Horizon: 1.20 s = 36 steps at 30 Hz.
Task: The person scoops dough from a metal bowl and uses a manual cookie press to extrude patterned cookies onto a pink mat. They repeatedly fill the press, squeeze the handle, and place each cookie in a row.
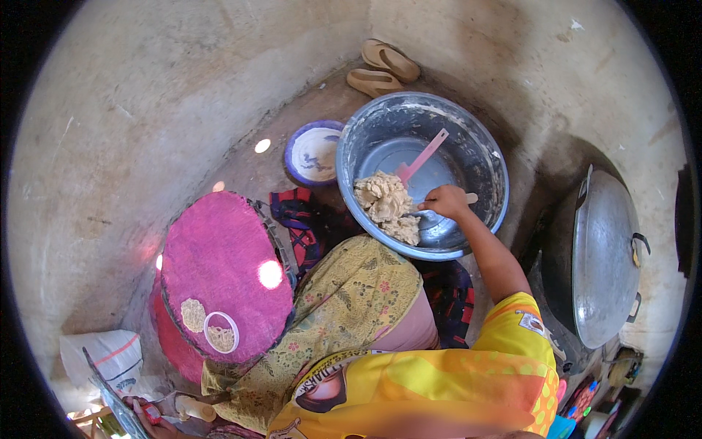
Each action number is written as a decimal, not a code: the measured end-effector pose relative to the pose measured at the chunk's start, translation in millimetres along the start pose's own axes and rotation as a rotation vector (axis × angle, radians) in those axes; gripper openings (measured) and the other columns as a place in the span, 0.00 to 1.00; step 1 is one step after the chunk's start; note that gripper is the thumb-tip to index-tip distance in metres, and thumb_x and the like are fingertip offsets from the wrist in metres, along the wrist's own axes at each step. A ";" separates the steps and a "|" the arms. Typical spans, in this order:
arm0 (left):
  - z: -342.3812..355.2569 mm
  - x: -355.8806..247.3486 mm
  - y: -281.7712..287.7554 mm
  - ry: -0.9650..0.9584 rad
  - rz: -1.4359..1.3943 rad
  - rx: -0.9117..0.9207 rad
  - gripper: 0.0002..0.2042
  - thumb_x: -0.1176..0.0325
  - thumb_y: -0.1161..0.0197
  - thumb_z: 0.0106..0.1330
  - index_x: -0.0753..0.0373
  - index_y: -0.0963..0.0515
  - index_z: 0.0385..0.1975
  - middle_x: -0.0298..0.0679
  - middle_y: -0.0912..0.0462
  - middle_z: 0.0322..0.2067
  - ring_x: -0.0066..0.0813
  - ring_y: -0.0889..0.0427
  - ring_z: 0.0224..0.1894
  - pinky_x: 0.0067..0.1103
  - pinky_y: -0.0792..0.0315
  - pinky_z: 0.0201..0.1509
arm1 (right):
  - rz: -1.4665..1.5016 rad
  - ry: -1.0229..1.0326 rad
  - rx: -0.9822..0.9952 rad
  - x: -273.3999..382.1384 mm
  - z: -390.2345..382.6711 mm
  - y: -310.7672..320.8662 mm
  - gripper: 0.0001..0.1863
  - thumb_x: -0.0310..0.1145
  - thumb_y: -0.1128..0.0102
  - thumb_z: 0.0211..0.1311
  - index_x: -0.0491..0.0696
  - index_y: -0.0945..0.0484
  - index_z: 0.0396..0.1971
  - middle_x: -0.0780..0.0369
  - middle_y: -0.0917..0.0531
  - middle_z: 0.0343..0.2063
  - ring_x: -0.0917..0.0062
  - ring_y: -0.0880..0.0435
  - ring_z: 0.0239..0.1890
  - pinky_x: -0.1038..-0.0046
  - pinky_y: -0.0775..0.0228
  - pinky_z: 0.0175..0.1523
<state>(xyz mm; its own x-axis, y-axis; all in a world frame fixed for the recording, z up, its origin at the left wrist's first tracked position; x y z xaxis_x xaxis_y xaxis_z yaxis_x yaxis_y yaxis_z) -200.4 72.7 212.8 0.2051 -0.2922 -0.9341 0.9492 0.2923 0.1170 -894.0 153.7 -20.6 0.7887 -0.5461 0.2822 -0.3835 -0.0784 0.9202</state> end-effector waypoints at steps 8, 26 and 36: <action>-0.7 -2.0 4.2 -0.008 -0.027 0.017 0.17 0.59 0.47 0.61 0.67 0.28 0.41 0.41 0.25 0.36 0.27 0.26 0.36 0.20 0.30 0.38 | 0.065 0.052 -0.141 2.5 -2.5 4.8 0.20 0.55 0.38 0.41 0.54 0.16 0.24 0.61 0.18 0.22 0.66 0.19 0.29 0.67 0.30 0.35; -7.2 -27.1 -13.7 -0.071 -0.185 0.109 0.18 0.56 0.48 0.62 0.67 0.27 0.41 0.40 0.24 0.36 0.26 0.25 0.35 0.18 0.28 0.36 | 0.065 -0.013 -0.343 31.8 -77.9 49.4 0.14 0.46 0.40 0.49 0.53 0.18 0.30 0.57 0.19 0.23 0.63 0.19 0.29 0.63 0.30 0.35; -16.4 -65.0 -129.5 0.391 -0.602 0.421 0.19 0.55 0.49 0.63 0.67 0.27 0.41 0.40 0.23 0.35 0.25 0.24 0.35 0.18 0.28 0.35 | 0.537 0.602 -0.504 157.7 -150.5 125.3 0.15 0.19 0.45 0.50 0.44 0.25 0.40 0.55 0.21 0.31 0.64 0.20 0.31 0.71 0.30 0.36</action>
<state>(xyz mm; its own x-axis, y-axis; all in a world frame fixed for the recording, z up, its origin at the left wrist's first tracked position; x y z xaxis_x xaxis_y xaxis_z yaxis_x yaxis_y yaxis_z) -340.5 68.8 252.8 -0.3903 0.0707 -0.9179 0.8958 -0.2010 -0.3964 -745.4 183.2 180.1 0.7361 0.1278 0.6646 -0.6253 0.5042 0.5956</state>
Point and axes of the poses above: each hand's wrist, its own z-axis towards the middle knuckle, its own y-axis out of the back of the hand, x = y × z, the point moved 2 cm from there along z, towards the middle knuckle
